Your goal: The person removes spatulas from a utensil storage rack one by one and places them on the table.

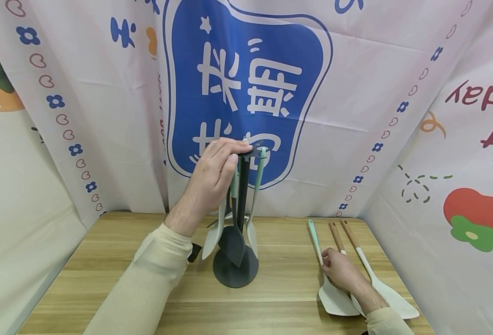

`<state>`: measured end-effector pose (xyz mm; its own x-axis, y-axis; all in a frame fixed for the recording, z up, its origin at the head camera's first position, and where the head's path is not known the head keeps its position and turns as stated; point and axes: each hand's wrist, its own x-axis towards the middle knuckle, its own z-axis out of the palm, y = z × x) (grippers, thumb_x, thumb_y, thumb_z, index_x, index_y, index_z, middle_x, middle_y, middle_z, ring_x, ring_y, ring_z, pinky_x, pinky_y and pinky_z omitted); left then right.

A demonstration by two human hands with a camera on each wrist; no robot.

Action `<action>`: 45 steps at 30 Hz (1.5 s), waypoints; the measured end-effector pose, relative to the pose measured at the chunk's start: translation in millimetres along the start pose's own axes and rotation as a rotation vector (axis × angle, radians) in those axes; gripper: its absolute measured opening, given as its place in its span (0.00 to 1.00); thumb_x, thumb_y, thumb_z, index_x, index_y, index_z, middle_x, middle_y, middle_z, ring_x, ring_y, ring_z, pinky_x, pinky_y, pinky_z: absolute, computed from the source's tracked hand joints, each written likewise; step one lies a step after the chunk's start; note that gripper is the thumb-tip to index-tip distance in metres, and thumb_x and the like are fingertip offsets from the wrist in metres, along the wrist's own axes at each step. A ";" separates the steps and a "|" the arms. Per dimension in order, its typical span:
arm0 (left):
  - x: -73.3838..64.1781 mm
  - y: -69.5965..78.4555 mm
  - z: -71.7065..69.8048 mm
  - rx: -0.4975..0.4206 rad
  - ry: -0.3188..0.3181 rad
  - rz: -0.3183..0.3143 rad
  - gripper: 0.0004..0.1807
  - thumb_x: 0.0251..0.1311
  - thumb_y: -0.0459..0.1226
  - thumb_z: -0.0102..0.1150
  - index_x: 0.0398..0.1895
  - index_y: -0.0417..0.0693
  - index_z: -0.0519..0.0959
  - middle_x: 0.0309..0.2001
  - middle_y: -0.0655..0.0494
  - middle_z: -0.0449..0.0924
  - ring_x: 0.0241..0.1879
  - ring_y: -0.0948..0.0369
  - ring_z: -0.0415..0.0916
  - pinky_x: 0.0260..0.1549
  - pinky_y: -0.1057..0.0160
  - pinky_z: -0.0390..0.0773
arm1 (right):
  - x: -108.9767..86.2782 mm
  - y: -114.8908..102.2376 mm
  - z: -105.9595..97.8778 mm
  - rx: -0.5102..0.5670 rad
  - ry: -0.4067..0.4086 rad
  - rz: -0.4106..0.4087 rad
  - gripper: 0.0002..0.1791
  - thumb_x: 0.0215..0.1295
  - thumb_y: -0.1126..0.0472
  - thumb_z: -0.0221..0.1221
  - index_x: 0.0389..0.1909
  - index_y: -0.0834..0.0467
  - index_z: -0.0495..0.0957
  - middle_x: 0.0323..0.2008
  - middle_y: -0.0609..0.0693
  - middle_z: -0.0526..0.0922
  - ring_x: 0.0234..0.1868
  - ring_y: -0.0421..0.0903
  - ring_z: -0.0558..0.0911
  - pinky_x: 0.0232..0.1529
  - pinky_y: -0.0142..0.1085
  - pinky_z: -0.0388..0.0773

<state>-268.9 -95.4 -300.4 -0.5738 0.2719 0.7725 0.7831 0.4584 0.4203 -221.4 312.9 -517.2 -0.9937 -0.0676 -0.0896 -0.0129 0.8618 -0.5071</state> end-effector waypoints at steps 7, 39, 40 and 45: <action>0.5 0.3 0.3 -0.001 0.000 0.002 0.27 0.91 0.42 0.40 0.76 0.47 0.86 0.75 0.47 0.86 0.81 0.47 0.76 0.87 0.42 0.73 | 0.0 1.2 0.0 -0.009 0.000 -0.001 0.16 0.77 0.71 0.68 0.60 0.73 0.81 0.39 0.53 0.90 0.38 0.45 0.87 0.37 0.40 0.86; -0.3 1.8 1.1 0.002 0.015 0.006 0.27 0.91 0.43 0.39 0.76 0.48 0.86 0.74 0.49 0.86 0.80 0.48 0.77 0.87 0.43 0.73 | 0.7 -81.3 -24.1 0.028 0.107 -0.104 0.24 0.82 0.60 0.71 0.69 0.71 0.82 0.49 0.58 0.92 0.50 0.54 0.96 0.52 0.51 0.96; -0.3 1.8 1.1 0.002 0.016 0.006 0.27 0.91 0.43 0.39 0.76 0.48 0.86 0.74 0.49 0.86 0.80 0.48 0.77 0.87 0.43 0.74 | 0.3 -84.7 -24.4 0.038 0.104 -0.108 0.25 0.83 0.60 0.71 0.70 0.71 0.82 0.50 0.59 0.91 0.50 0.54 0.95 0.52 0.52 0.96; -0.5 1.3 1.3 -0.001 0.021 0.011 0.27 0.91 0.42 0.40 0.75 0.48 0.86 0.74 0.49 0.87 0.80 0.48 0.77 0.86 0.43 0.74 | -1.6 -102.0 -25.4 0.051 0.120 -0.139 0.24 0.83 0.60 0.70 0.71 0.69 0.82 0.52 0.60 0.91 0.53 0.56 0.95 0.55 0.54 0.95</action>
<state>-268.0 -93.9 -300.9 -0.5602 0.2592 0.7868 0.7895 0.4546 0.4124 -221.3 237.9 -443.6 -0.9890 -0.1210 0.0855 -0.1481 0.8213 -0.5509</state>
